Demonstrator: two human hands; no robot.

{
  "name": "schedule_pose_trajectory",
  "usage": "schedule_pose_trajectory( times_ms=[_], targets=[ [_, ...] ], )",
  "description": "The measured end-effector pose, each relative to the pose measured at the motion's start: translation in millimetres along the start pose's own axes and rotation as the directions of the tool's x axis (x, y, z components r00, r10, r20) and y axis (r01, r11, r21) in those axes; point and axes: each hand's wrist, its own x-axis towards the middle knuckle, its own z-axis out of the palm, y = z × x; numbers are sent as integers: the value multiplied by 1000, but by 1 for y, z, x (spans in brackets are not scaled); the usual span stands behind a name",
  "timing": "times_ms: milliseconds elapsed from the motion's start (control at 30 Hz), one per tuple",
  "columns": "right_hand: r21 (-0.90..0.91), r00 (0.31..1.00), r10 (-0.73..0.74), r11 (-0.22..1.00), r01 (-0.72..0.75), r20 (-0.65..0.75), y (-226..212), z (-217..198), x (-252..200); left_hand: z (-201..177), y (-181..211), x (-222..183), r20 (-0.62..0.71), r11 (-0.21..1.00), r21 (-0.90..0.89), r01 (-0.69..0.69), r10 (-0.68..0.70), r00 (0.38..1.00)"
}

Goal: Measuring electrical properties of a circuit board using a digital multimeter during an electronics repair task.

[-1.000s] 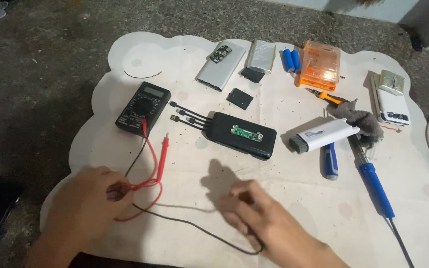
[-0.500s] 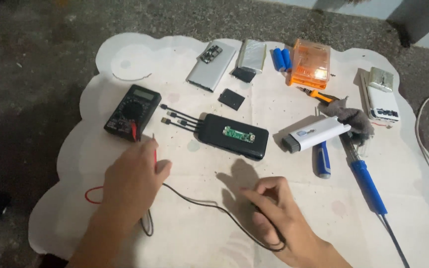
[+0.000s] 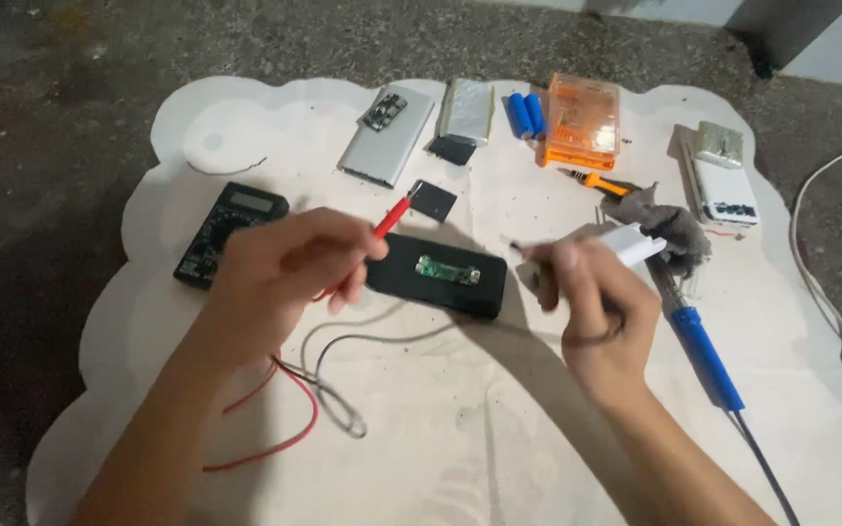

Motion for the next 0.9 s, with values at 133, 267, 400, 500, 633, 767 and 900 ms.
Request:
schedule_pose_trajectory(
  times_ms=[133, 267, 400, 500, 633, 767, 900],
  targets=[
    [517, 858, 512, 744, -422, -35, 19, 15, 28, -3, -50, 31, 166, 871, -484, 83, -1, 986],
    [427, 835, 550, 756, -497, -1, 36, 19, 12, 1, -69, 31, 131, 978, -206, 29, -2, 991],
    [54, 965, 251, 966, -255, 70, 7, 23, -3, 3, -68, 26, -6, 957, -198, 213, -219, 976],
    [471, 925, 373, 804, -363, 75, 41, 27, -17, 7, -70, 26, -43, 980, -182, -83, 77, 996],
    [445, 794, 608, 712, -543, -3, 55, 25, -19, 11, -61, 23, -16, 992, -117, -40, 39, 999],
    [557, 755, 647, 590, -585, 109, 56, 17, -19, 19, -63, 20, 41, 981, -180, 74, -68, 997],
    [398, 765, 643, 694, -600, 35, 72, 6, -9, 23, -67, 19, 123, 958, -229, 172, -147, 981]
  ],
)
